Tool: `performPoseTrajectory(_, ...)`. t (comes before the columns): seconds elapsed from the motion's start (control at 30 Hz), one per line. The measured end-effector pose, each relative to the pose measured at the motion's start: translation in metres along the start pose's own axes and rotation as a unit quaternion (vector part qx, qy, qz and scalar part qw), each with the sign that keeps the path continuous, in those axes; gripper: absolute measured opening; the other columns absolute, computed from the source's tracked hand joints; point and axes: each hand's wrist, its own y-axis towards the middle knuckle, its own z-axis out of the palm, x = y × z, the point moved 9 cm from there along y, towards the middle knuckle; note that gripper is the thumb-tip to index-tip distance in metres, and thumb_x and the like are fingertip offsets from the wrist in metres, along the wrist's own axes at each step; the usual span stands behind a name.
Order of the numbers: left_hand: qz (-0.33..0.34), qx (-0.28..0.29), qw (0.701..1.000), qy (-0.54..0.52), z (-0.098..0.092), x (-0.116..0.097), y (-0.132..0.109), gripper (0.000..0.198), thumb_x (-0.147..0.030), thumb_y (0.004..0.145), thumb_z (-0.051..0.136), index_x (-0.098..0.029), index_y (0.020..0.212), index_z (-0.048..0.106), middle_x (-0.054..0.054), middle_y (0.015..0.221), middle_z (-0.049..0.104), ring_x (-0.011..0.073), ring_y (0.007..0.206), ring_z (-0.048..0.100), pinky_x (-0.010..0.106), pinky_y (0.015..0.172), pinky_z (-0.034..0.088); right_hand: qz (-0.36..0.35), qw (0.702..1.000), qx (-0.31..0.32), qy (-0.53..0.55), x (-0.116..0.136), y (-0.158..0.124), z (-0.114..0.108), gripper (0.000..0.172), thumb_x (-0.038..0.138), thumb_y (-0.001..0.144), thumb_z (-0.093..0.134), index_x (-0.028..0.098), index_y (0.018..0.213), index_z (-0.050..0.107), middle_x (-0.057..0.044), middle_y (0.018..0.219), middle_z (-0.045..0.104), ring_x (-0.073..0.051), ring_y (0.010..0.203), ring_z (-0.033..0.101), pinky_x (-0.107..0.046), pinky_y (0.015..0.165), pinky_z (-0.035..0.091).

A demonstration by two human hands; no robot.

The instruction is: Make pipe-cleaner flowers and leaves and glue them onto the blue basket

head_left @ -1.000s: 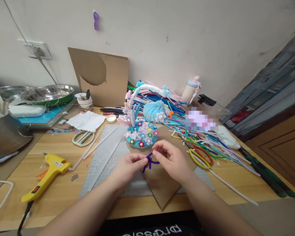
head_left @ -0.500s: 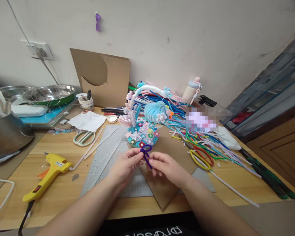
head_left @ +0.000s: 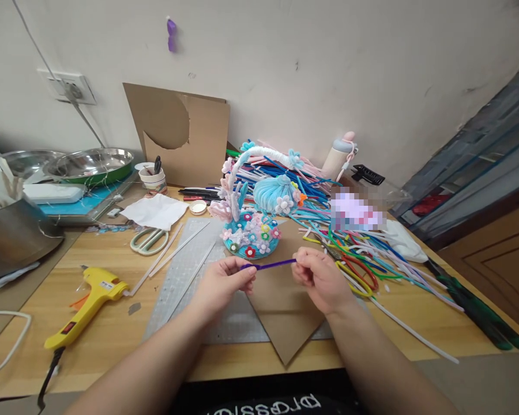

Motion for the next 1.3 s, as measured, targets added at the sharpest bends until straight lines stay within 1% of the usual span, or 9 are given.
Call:
performPoseTrajectory(0.17, 0.003, 0.001, 1.000, -0.002, 0.001, -0.001, -0.002, 0.024, -0.032, 0.064, 0.077, -0.012, 0.073, 0.065, -0.001, 0.057, 0.061, 0.0092, 0.052, 0.054, 0.023, 0.056, 0.045, -0.043, 0.999, -0.016, 0.018, 0.006, -0.002, 0.003, 0.013, 0.032, 0.081, 0.058, 0.019, 0.081, 0.056, 0.000, 0.074, 0.056, -0.009, 0.056, 0.047, -0.020, 0.045, 0.033)
performPoseTrajectory(0.27, 0.007, 0.007, 1.000, -0.007, 0.003, 0.001, -0.002, 0.024, -0.032, 0.064, 0.077, -0.013, 0.072, 0.066, -0.001, 0.057, 0.061, 0.0098, 0.053, 0.055, 0.024, 0.056, 0.045, -0.045, 0.998, 0.032, 0.031, 0.000, -0.006, 0.021, 0.024, 0.034, 0.081, 0.062, 0.023, 0.102, 0.058, -0.005, 0.101, 0.058, -0.012, 0.069, 0.054, -0.022, 0.051, 0.041)
performPoseTrajectory(0.33, 0.009, 0.016, 1.000, -0.014, 0.005, 0.003, -0.001, 0.024, -0.032, 0.064, 0.077, -0.012, 0.073, 0.066, 0.000, 0.060, 0.062, 0.0098, 0.053, 0.055, 0.024, 0.056, 0.045, -0.047, 0.996, 0.068, 0.031, -0.003, -0.009, 0.032, 0.022, 0.033, 0.081, 0.063, 0.023, 0.100, 0.062, -0.006, 0.104, 0.058, -0.013, 0.072, 0.055, -0.023, 0.053, 0.042)
performPoseTrajectory(0.47, 0.001, 0.033, 0.999, -0.035, 0.008, 0.006, 0.000, 0.024, -0.032, 0.067, 0.075, -0.011, 0.073, 0.066, 0.001, 0.062, 0.063, 0.0091, 0.054, 0.054, 0.023, 0.056, 0.044, -0.049, 0.991, 0.101, 0.065, -0.003, -0.014, 0.042, 0.013, 0.033, 0.080, 0.065, 0.021, 0.083, 0.065, -0.005, 0.100, 0.061, -0.012, 0.069, 0.055, -0.025, 0.055, 0.042)
performPoseTrajectory(0.53, 0.000, 0.036, 0.999, -0.027, 0.008, 0.005, 0.000, 0.023, -0.032, 0.067, 0.075, -0.012, 0.073, 0.066, 0.001, 0.061, 0.063, 0.0092, 0.053, 0.055, 0.023, 0.056, 0.044, -0.026, 0.989, 0.110, 0.095, -0.006, -0.015, 0.044, 0.015, 0.035, 0.081, 0.064, 0.021, 0.080, 0.061, -0.003, 0.086, 0.061, -0.010, 0.060, 0.052, -0.023, 0.051, 0.039)
performPoseTrajectory(0.63, 0.017, 0.039, 0.999, 0.024, 0.009, 0.002, 0.000, 0.023, -0.032, 0.065, 0.076, -0.012, 0.073, 0.066, 0.001, 0.059, 0.064, 0.0106, 0.053, 0.056, 0.024, 0.057, 0.045, 0.019, 0.986, 0.099, 0.129, -0.014, -0.014, 0.041, 0.018, 0.036, 0.082, 0.063, 0.021, 0.080, 0.054, 0.005, 0.062, 0.049, -0.005, 0.042, 0.033, -0.018, 0.041, 0.023)
performPoseTrajectory(0.73, 0.037, 0.031, 0.997, 0.067, 0.008, 0.000, 0.000, 0.022, -0.032, 0.064, 0.076, -0.013, 0.073, 0.067, 0.001, 0.059, 0.065, 0.0119, 0.053, 0.058, 0.025, 0.057, 0.046, 0.030, 0.988, 0.058, 0.138, -0.016, -0.011, 0.032, 0.023, 0.035, 0.078, 0.066, 0.020, 0.078, 0.050, 0.008, 0.057, 0.043, -0.003, 0.040, 0.021, -0.018, 0.040, 0.013)
performPoseTrajectory(0.93, 0.042, 0.005, 0.994, 0.098, 0.004, 0.004, 0.003, 0.022, -0.031, 0.064, 0.076, -0.014, 0.074, 0.068, 0.001, 0.059, 0.066, 0.0129, 0.053, 0.059, 0.025, 0.056, 0.046, 0.031, 0.989, 0.015, 0.142, -0.018, -0.009, 0.019, 0.024, 0.034, 0.075, 0.067, 0.019, 0.076, 0.048, 0.007, 0.058, 0.042, -0.003, 0.041, 0.021, -0.019, 0.040, 0.011)
performPoseTrajectory(1.3, 0.022, 0.036, 0.989, 0.140, 0.006, 0.004, 0.004, 0.018, -0.032, 0.068, 0.072, -0.015, 0.066, 0.068, 0.001, 0.054, 0.064, 0.0122, 0.051, 0.056, 0.024, 0.055, 0.044, 0.043, 0.986, 0.005, 0.159, -0.025, -0.008, 0.015, 0.026, 0.032, 0.073, 0.069, 0.018, 0.073, 0.048, 0.007, 0.058, 0.043, -0.002, 0.040, 0.020, -0.018, 0.040, 0.009)
